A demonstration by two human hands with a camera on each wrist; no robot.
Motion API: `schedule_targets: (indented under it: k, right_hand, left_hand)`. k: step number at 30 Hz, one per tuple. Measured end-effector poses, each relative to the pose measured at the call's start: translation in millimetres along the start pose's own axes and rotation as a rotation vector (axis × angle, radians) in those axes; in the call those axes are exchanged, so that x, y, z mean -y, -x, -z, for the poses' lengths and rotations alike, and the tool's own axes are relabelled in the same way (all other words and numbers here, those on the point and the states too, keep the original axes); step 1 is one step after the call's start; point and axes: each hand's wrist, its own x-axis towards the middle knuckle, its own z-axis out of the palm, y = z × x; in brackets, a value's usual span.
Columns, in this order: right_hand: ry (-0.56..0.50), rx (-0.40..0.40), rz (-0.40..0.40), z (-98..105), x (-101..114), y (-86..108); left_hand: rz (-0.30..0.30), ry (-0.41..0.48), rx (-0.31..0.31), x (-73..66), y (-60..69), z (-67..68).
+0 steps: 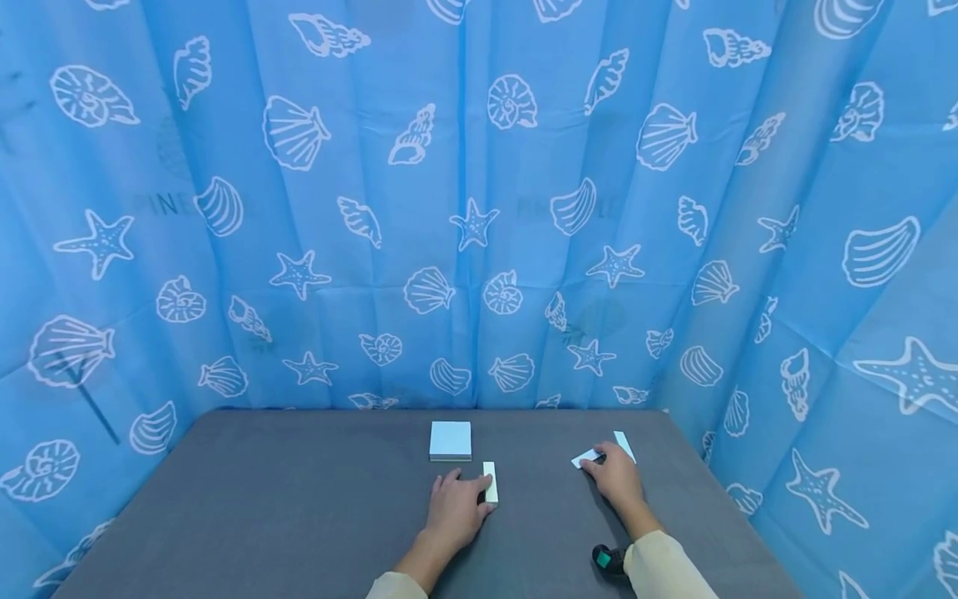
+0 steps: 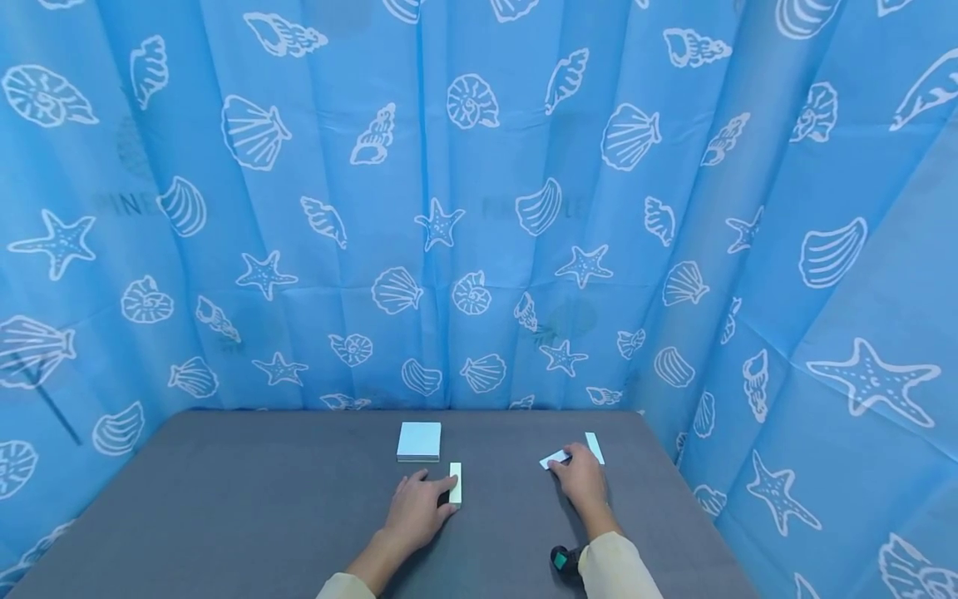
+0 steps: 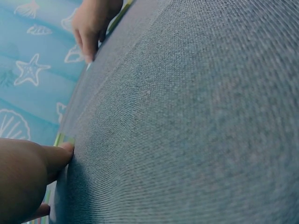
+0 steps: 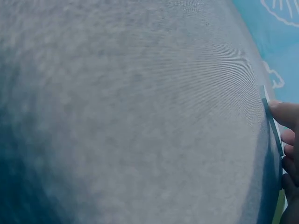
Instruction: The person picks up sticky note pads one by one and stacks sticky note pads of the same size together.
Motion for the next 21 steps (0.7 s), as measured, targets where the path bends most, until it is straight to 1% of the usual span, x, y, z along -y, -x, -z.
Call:
schedule_targets:
  k: [5,8,10,14,21]
  right_hand:
    - [-0.003,-0.033,0.016,-3.1,-0.2,-1.4]
    - [0.049,-0.071,0.027,-3.8,-0.1,-1.6]
    - [0.098,-0.086,0.019,-3.8,-0.1,-1.9]
    - [0.176,-0.081,-0.023,-1.9,0.8,-0.9]
    - [0.21,-0.057,-0.071,1.2,0.1,-0.8]
  left_hand:
    - [0.003,0.006,0.008,-0.4,0.1,1.9]
    - [0.002,0.006,0.011,-1.0,0.3,2.4]
    - [0.0,0.002,0.008,-0.9,0.7,2.0]
    - [-0.002,-0.001,0.0,-0.6,1.6,1.1]
    - [0.013,0.003,0.009,-1.2,1.8,2.4]
